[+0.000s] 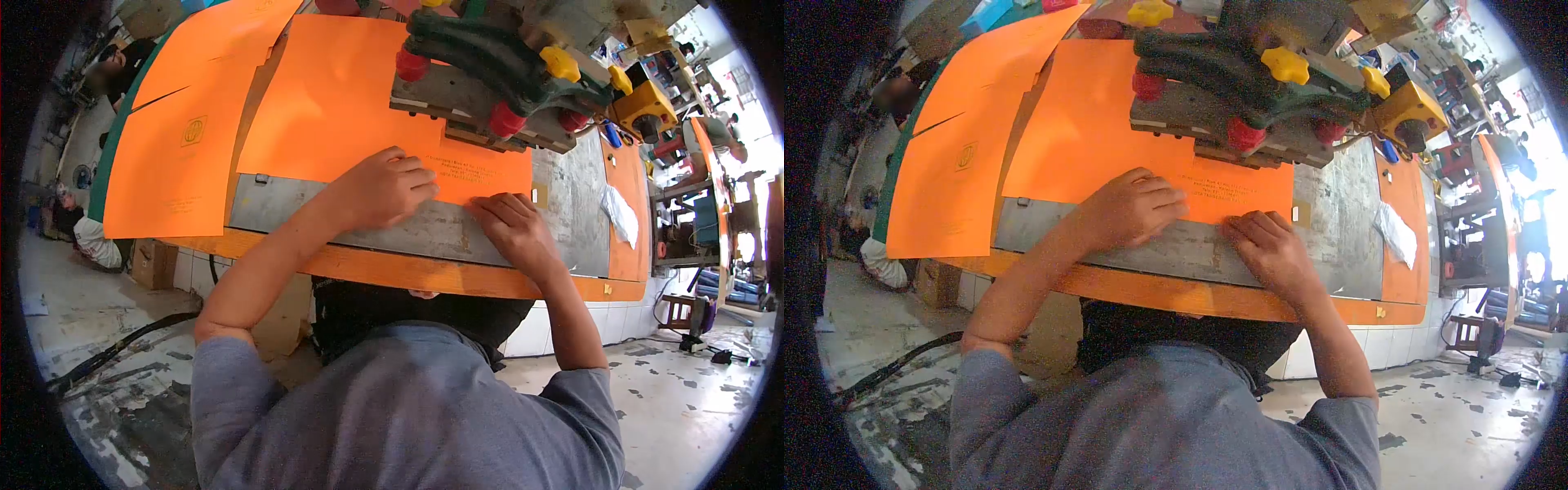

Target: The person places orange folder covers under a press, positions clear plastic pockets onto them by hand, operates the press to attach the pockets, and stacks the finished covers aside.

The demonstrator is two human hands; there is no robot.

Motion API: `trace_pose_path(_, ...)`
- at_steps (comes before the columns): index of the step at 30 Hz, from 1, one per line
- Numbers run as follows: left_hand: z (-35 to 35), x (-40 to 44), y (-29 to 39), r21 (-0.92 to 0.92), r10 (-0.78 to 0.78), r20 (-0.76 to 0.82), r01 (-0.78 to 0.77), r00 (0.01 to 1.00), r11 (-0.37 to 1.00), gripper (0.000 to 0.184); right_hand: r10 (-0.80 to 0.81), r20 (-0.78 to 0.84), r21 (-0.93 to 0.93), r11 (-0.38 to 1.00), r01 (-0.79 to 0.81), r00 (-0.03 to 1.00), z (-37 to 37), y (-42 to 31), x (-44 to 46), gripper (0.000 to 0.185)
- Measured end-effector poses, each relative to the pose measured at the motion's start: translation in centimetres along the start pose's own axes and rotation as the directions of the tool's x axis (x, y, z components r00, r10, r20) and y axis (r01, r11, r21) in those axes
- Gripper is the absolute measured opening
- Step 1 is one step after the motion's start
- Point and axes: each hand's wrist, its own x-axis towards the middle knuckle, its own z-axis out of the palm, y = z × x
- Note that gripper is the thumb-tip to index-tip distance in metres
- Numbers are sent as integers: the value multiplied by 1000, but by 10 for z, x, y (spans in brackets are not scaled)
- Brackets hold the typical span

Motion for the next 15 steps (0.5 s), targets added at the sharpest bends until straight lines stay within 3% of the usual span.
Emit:
trace_pose_path(4,3,-3,1,-65,41,-60,-45,997,997,46,-18,15,-1,1000,18,1000,4,6,3,38)
trace_pose_path(9,5,-2,4,10,34,-87,-33,996,999,43,-40,26,-42,998,41,999,1,6,9,42)
trace_pose_path(15,10,-2,-1,-23,36,-170,-40,985,999,38,-18,-11,-34,999,17,1000,3,13,8,40)
